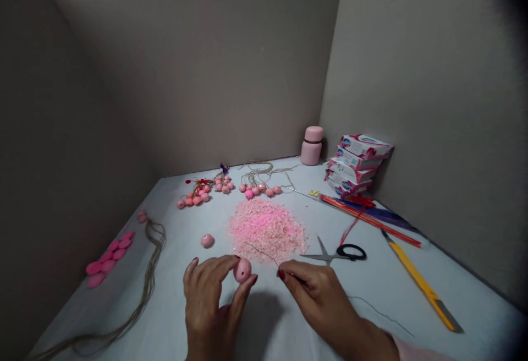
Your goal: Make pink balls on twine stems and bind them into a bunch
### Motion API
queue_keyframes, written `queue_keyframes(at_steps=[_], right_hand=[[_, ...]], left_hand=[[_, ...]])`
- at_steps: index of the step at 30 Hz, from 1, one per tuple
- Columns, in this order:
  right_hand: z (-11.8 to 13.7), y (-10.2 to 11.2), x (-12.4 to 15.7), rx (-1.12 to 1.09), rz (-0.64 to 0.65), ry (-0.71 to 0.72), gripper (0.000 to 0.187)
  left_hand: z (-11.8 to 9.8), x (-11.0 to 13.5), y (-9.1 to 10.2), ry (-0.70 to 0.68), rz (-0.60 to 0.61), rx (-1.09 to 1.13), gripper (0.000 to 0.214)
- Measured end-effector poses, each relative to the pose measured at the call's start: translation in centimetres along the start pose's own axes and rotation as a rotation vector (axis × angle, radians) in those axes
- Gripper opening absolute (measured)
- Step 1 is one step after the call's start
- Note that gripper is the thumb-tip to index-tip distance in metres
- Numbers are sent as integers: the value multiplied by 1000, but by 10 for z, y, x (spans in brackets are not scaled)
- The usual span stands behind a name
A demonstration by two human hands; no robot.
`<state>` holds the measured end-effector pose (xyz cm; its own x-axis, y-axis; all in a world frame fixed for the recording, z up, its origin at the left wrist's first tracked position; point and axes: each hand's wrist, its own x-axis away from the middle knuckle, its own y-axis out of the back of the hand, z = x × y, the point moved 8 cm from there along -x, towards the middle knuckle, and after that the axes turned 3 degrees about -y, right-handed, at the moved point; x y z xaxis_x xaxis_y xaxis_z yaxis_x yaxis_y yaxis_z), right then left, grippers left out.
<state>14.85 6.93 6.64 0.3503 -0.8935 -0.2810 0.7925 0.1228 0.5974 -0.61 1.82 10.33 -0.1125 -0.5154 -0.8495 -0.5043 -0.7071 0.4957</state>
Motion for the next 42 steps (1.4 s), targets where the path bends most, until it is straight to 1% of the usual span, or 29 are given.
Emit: queue_keyframes(at_steps=[3,4,5,6,7,8,9,10,11,12,13,17,20,23,33,39,42], right_hand=[[1,-1,1,10,1,4,27],[1,-1,2,12,1,5,27],[1,-1,2,12,2,5,27],[1,-1,1,11,3,7,27],[2,-1,1,9,3,8,27],[2,-1,1,7,3,8,27],[2,-1,0,6,2,8,27],[2,-1,0,5,1,8,28],[2,-1,-1,5,-2,8,28],[2,-1,-1,4,-6,8,28],[2,0,0,3,-14,10,28],[10,5,4,-25,-41,64,27],[19,4,8,-25,-3,150,28],[24,0,10,12,27,203,28],[21,-5,9,64,78,179,28],[21,-6,8,66,90,186,29],[21,-7,8,71,95,197,29]], left_hand=[[1,0,2,48,-18,26,27],[4,-1,3,105,-38,66,27],[12,0,3,214,-55,132,27],[25,3,-1,388,-60,239,27],[40,11,-9,616,-49,397,25],[52,22,-23,874,-19,606,22],[57,37,-40,1129,20,840,18],[55,48,-56,1339,49,1066,14],[50,55,-67,1482,57,1257,12],[47,58,-73,1565,47,1395,15],[45,59,-76,1604,24,1472,18],[45,59,-76,1634,-52,1556,23],[45,59,-75,1685,-95,1589,27],[45,59,-76,1688,-99,1581,27],[46,57,-78,1589,-56,1577,19],[48,59,-77,1606,-87,1578,22],[46,57,-77,1601,-70,1587,21]])
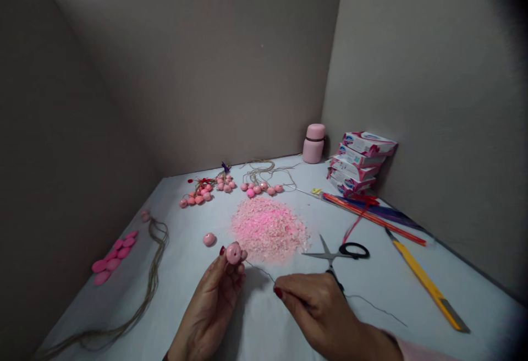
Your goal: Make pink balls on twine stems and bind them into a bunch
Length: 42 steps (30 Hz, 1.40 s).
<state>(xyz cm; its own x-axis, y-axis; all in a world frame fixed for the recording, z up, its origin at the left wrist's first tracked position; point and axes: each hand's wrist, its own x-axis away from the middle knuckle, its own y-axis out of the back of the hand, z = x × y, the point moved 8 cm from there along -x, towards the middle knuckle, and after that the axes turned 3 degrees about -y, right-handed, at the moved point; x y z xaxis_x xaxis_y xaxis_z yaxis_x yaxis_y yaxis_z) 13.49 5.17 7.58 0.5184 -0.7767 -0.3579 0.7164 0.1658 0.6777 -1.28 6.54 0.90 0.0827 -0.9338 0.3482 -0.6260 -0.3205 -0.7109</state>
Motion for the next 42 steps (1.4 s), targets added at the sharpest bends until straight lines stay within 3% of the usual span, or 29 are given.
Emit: queue_keyframes(at_steps=[7,10,12,17,19,22,25,27,30,32,37,42], right_hand=[[1,2,-1,7,-22,10,30],[0,2,0,0,-26,-12,29],[-2,2,1,-6,-35,-32,29],[-5,2,1,-15,-36,-64,27],[-6,2,1,-8,-31,-77,27],[-7,3,0,-3,-33,-95,26],[-9,1,0,10,-23,-111,26],[-8,-3,0,3,8,-92,25],[-6,-9,0,-43,64,-60,25],[-6,-12,-1,-101,93,-81,26],[-17,-5,-6,-308,106,-218,25],[-44,27,-8,-441,-144,-353,23]], left_hand=[[1,2,-3,26,20,-15,17],[-2,1,-1,-24,15,-162,12],[-8,1,-5,-127,52,-416,12],[-14,13,-29,-496,172,-1377,11],[-10,18,-35,-560,230,-1578,13],[-15,24,-38,-704,252,-1603,7],[-35,46,-47,-1117,177,-1549,15],[-32,58,-57,-1297,255,-1601,24],[-10,56,-69,-1244,487,-1774,17],[-5,50,-71,-1193,537,-1844,16],[-31,39,-63,-1197,390,-1821,28],[-75,31,-36,-1218,14,-1743,16]])
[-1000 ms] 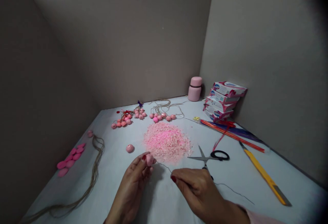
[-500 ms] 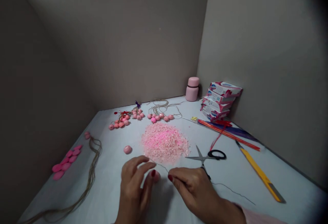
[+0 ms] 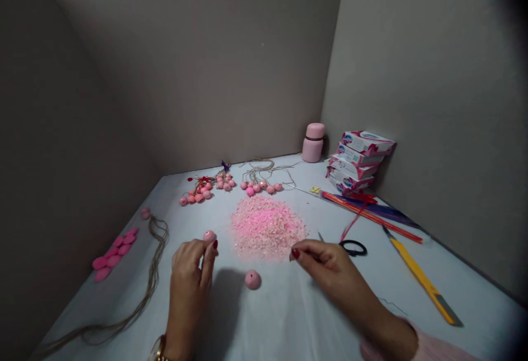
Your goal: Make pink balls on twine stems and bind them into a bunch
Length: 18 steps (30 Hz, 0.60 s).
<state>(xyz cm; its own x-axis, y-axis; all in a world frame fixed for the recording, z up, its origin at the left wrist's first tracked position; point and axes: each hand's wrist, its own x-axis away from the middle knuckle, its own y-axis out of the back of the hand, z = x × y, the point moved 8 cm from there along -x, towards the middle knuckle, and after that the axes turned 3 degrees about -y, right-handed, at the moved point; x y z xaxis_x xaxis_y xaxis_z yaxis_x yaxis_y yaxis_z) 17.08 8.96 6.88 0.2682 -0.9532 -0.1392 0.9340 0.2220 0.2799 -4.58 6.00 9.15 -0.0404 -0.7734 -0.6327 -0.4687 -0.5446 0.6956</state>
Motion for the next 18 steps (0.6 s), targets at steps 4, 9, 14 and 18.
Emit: queue_keyframes(at_steps=[4,9,14,18], right_hand=[[-4,8,-2,3,-79,-8,24],[-1,-8,2,112,-11,16,27],[4,-10,6,143,-7,57,27],[15,-11,14,148,-3,155,28]], left_hand=[[5,6,-11,62,60,85,20],[-21,21,-52,125,495,334,20],[-21,21,-57,335,505,595,14],[-2,35,-61,886,327,1235,22]])
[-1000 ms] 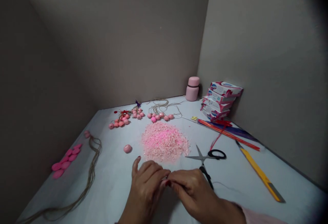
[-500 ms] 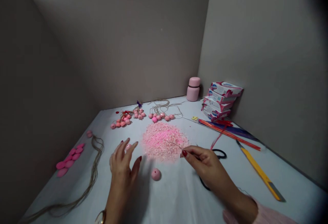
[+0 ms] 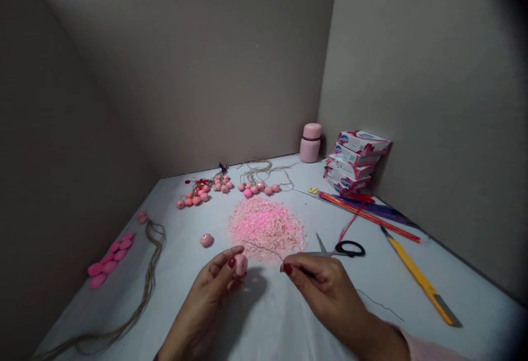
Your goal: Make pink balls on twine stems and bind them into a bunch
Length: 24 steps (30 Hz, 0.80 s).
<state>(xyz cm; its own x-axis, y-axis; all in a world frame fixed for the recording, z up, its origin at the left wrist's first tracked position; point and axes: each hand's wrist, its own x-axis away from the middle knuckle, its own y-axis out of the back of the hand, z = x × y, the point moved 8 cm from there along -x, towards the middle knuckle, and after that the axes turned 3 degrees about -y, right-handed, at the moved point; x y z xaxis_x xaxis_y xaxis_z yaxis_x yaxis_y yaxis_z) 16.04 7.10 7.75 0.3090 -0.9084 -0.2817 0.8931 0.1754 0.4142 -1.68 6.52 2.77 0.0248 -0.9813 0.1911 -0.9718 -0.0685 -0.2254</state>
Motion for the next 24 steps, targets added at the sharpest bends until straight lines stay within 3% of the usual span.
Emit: queue_keyframes(at_steps=[2,6,14,24], right_hand=[[7,-3,3,26,29,50,28],[17,-10,6,78,93,106,29],[13,-15,5,118,144,86,30],[11,-17,6,101,150,69,31]], left_hand=[[5,2,0,84,-5,262,18],[7,1,5,96,-88,420,14],[4,1,12,64,-172,452,21],[-1,3,9,18,-129,465,16]])
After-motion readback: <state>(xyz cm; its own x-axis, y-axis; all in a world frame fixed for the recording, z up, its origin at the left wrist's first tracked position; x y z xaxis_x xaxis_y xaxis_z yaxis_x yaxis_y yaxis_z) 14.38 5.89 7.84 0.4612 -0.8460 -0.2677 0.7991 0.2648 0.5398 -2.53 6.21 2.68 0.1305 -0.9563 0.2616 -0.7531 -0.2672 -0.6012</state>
